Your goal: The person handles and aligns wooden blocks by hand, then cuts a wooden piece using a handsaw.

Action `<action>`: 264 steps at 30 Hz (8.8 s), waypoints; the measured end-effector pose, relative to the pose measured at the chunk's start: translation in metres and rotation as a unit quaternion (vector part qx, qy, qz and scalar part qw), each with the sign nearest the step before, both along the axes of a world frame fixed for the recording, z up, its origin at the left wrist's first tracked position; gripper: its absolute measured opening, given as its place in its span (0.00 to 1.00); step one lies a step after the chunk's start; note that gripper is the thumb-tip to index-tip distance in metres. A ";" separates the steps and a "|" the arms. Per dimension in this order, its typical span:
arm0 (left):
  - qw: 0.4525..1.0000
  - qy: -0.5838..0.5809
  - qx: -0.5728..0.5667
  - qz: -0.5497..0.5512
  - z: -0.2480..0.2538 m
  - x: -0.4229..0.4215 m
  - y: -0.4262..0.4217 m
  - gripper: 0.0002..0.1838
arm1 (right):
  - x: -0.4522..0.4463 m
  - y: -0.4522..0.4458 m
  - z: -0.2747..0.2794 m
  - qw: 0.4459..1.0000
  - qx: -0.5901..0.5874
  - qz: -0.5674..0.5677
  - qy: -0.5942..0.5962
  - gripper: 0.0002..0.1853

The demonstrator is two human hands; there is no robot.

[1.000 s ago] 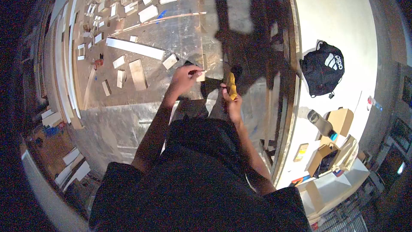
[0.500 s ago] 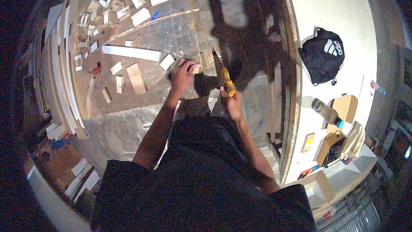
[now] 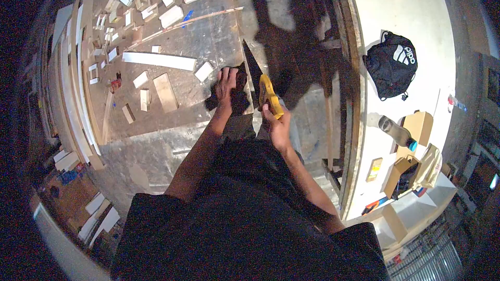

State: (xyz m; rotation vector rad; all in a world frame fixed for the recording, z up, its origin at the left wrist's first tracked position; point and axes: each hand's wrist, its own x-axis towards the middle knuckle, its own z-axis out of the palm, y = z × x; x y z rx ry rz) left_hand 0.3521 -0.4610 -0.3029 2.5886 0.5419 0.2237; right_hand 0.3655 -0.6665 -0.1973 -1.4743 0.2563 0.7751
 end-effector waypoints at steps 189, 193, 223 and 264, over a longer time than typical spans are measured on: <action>0.992 -0.056 -0.094 0.066 0.016 -0.067 0.122 0.28 | -0.039 -0.066 -0.132 0.801 -0.437 0.092 -0.399 0.21; 0.979 -0.007 -0.201 0.021 0.018 -0.053 0.109 0.25 | -0.006 -0.062 -0.111 0.802 -0.444 0.181 -0.356 0.23; 0.978 -0.063 -0.189 -0.056 0.014 -0.006 0.063 0.26 | 0.086 0.093 -0.119 0.911 -0.139 0.276 -0.272 0.30; 0.985 -0.039 -0.139 -0.092 0.024 -0.003 0.064 0.23 | 0.094 0.092 -0.103 0.871 -0.193 0.321 -0.318 0.30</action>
